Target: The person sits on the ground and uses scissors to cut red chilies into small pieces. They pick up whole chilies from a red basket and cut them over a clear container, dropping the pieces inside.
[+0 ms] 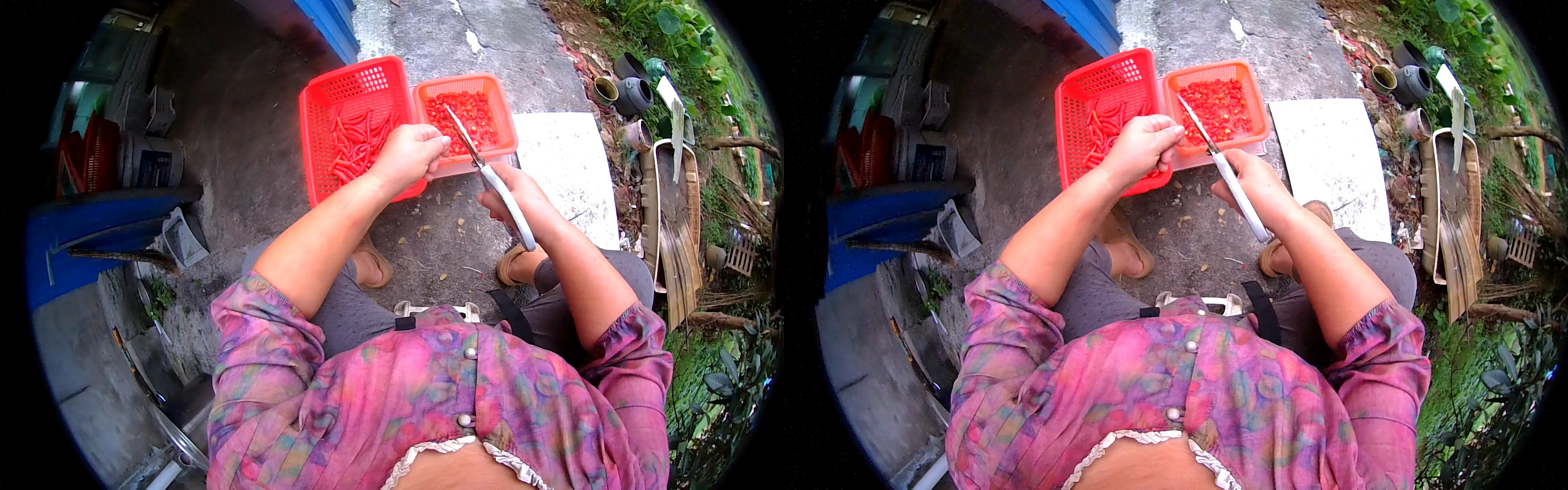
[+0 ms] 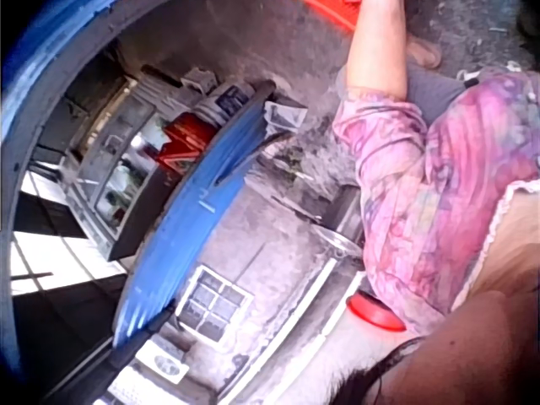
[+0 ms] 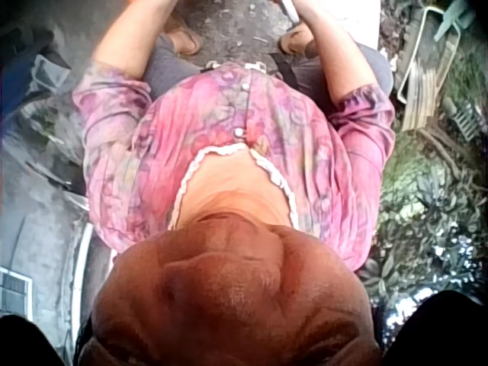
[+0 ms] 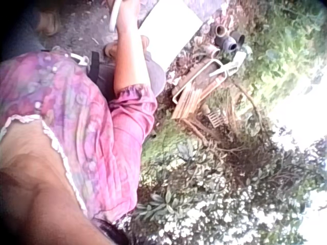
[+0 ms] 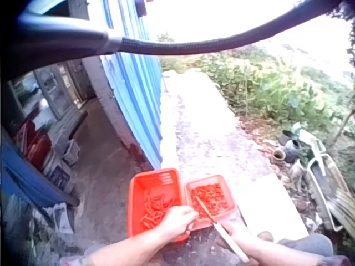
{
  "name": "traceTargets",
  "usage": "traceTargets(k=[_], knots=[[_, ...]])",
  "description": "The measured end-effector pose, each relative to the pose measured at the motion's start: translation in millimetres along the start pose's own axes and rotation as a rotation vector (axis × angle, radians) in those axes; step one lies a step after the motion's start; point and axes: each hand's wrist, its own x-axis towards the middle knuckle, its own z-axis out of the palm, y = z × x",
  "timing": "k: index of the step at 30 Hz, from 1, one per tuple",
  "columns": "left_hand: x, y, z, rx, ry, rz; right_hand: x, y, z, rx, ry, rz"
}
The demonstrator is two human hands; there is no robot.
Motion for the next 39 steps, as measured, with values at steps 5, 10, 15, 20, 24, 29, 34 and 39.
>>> traceTargets(k=[5, 10, 15, 20, 24, 29, 34, 39], knots=[[1, -3, 4, 0.011, -0.035, 0.034, -5, -8, 4, 0.038, -0.037, 0.040], [2, -6, 3, 0.056, -0.032, 0.052, -4, -11, 1, -0.066, -0.053, 0.096], [14, -13, -11, 0.059, -0.053, 0.054, 5, -3, -1, 0.023, 0.024, 0.153], [55, -35, -93, 0.433, 0.311, 0.106, 7, 3, -10, 0.081, 0.088, 0.143], [54, -63, -178, 0.843, 0.461, -0.147, 6, 7, -10, -0.002, 0.078, 0.148], [38, -65, -133, 1.376, 0.370, -0.335, 4, 2, -11, -0.030, 0.041, 0.126], [43, -83, -131, 1.489, 0.319, -0.393, 2, -1, -10, -0.037, 0.026, 0.116], [31, -34, -122, 1.330, 0.496, -0.371, 2, 1, -14, -0.043, 0.040, 0.096]])
